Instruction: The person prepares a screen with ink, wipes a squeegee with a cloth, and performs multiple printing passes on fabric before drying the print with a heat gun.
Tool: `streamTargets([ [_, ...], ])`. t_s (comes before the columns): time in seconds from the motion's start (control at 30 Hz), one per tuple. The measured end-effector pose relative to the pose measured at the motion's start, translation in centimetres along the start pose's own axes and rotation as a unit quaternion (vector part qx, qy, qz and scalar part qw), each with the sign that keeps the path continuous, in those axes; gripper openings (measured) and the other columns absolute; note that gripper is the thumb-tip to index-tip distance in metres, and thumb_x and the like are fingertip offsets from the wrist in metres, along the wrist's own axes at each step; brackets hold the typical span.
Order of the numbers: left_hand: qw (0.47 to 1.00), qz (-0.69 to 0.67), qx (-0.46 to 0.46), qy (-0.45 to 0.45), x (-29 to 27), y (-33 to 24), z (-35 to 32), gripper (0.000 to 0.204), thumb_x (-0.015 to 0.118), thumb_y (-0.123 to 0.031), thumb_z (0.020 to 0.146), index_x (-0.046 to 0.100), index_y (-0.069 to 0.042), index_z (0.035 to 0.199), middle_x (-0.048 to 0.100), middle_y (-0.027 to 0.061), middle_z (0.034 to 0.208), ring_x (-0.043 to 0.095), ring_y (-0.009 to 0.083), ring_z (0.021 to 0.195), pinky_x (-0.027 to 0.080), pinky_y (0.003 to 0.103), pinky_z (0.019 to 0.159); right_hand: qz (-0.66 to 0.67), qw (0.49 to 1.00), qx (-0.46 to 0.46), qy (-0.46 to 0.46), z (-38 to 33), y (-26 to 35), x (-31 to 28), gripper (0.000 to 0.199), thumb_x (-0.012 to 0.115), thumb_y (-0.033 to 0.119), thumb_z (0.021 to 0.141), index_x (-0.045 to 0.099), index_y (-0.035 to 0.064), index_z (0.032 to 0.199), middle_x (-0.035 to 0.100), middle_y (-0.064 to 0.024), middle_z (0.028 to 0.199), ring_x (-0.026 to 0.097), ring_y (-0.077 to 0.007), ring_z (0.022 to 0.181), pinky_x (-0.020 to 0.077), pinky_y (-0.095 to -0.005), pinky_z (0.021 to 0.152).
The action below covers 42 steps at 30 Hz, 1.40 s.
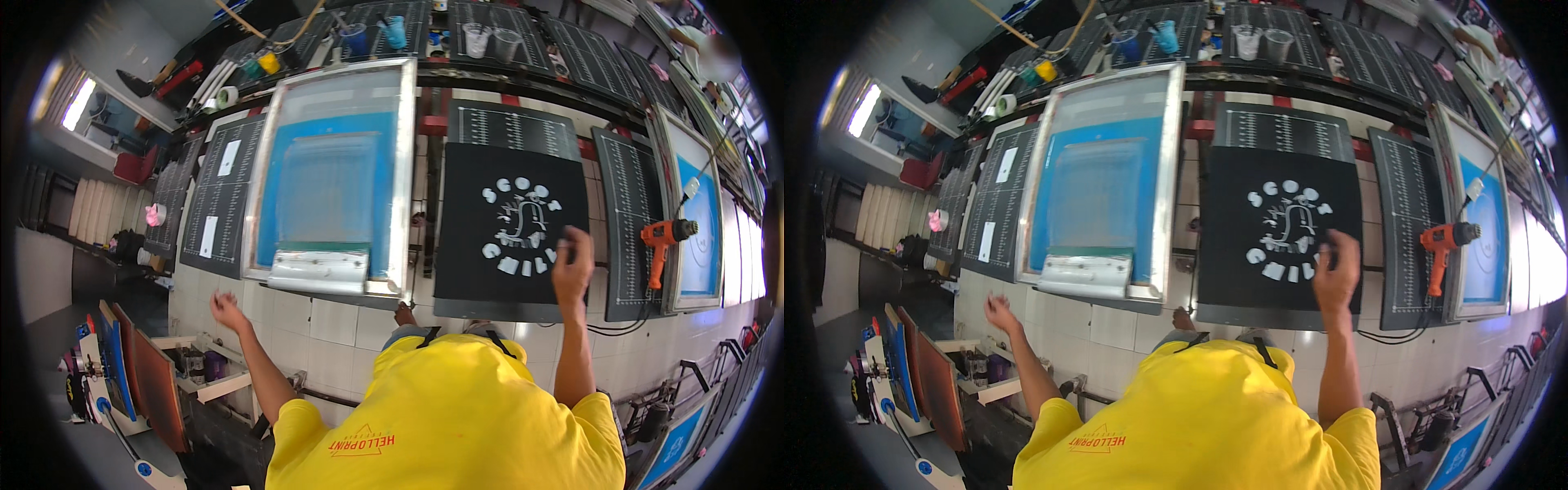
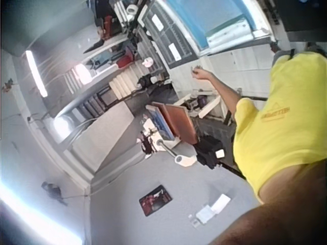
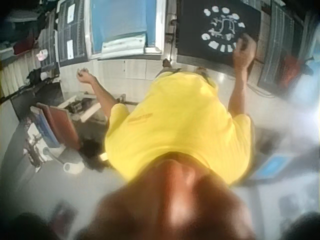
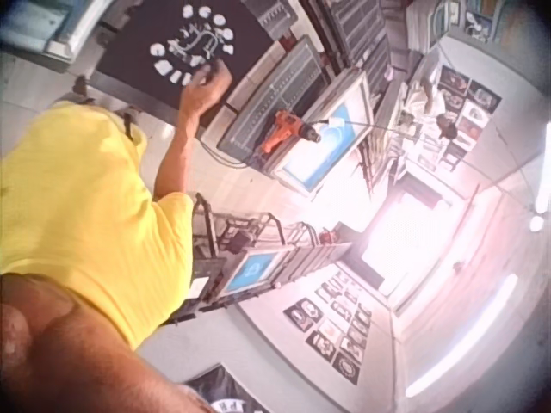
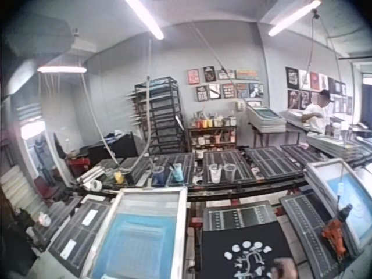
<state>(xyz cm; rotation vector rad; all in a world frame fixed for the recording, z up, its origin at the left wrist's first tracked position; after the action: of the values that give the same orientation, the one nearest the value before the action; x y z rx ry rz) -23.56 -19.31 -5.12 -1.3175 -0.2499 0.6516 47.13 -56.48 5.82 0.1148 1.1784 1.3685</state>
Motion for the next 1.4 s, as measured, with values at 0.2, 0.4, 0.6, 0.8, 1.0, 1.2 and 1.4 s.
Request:
streamTargets([
  [0.2,0.958,0.116,0.043,0.259,10.2,-0.7,7.7,0.036,0.052,-0.023,0.100,0.061,0.005,0.121,0.070,0.0151,0.108,0.066,0.0215,0.101,0.049,0.032,0.092,0.208,0.934,0.135,0.258,-5.1,10.0,19.2,0.035,0.058,0.010,0.095,0.052,0.0014,0.129,0.064,-0.0180,0.118,0.064,-0.0248,0.104,0.0524,-0.0331,0.081],
  [0.4,0.891,0.283,0.124,0.333,15.8,0.0,8.4,0.043,0.048,-0.033,0.100,0.066,0.006,0.105,0.069,0.0245,0.096,0.066,0.0384,0.091,0.049,0.043,0.083,0.190,0.941,0.172,0.221,-7.4,11.0,27.7,0.040,0.053,0.009,0.095,0.046,-0.0035,0.133,0.060,-0.0228,0.117,0.061,-0.0314,0.104,0.0488,-0.0388,0.091],
  [0.6,0.903,0.252,0.104,0.333,17.8,0.4,7.7,0.047,0.046,-0.034,0.101,0.062,0.007,0.087,0.061,0.0239,0.078,0.057,0.0380,0.074,0.044,0.047,0.072,0.125,0.956,0.197,0.178,-8.1,11.0,29.5,0.036,0.051,0.006,0.094,0.049,-0.0026,0.130,0.057,-0.0233,0.111,0.057,-0.0364,0.105,0.0450,-0.0439,0.092],
  [0.8,0.930,0.180,0.091,0.307,16.6,-1.0,7.1,0.044,0.049,-0.030,0.100,0.055,0.007,0.077,0.050,0.0116,0.063,0.043,0.0208,0.062,0.039,0.039,0.062,0.143,0.970,0.162,0.114,-8.2,11.8,28.8,0.035,0.048,0.004,0.095,0.050,-0.0025,0.129,0.056,-0.0236,0.116,0.054,-0.0389,0.110,0.0414,-0.0447,0.096],
  [1.0,0.940,0.124,0.048,0.315,13.5,-4.1,2.4,0.047,0.049,-0.031,0.102,0.046,0.004,0.071,0.039,0.0011,0.063,0.034,0.0127,0.064,0.033,0.035,0.059,0.172,0.960,0.191,0.110,-7.8,11.0,22.6,0.034,0.049,0.003,0.094,0.054,-0.0003,0.128,0.058,-0.0199,0.114,0.057,-0.0328,0.108,0.0449,-0.0386,0.093],
  [1.2,0.940,0.079,0.008,0.331,11.6,-7.8,-7.4,0.044,0.048,-0.031,0.104,0.053,0.002,0.075,0.042,-0.0024,0.067,0.036,0.0081,0.067,0.033,0.029,0.060,0.182,0.953,0.227,0.082,-8.2,4.7,14.9,0.033,0.050,0.002,0.096,0.055,0.0012,0.129,0.064,-0.0110,0.111,0.059,-0.0180,0.100,0.0457,-0.0293,0.090],
  [1.4,0.932,0.042,-0.006,0.361,15.1,-12.7,-21.4,0.041,0.051,-0.029,0.102,0.061,0.006,0.085,0.055,-0.0009,0.074,0.046,0.0083,0.072,0.039,0.028,0.065,0.204,0.941,0.270,0.016,-7.5,-5.0,3.4,0.032,0.051,-0.002,0.093,0.062,-0.0016,0.123,0.068,-0.0082,0.104,0.062,-0.0143,0.092,0.0484,-0.0266,0.084],
])
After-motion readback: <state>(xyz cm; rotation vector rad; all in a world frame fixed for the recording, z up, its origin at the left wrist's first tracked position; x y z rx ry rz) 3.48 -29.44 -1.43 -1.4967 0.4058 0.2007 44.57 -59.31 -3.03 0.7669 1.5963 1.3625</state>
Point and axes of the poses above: each hand's wrist, its own z-axis towards the middle knuckle, its own x-axis out of the palm, y = z × x, the point moved 4 cm from there along z, towards the middle knuckle
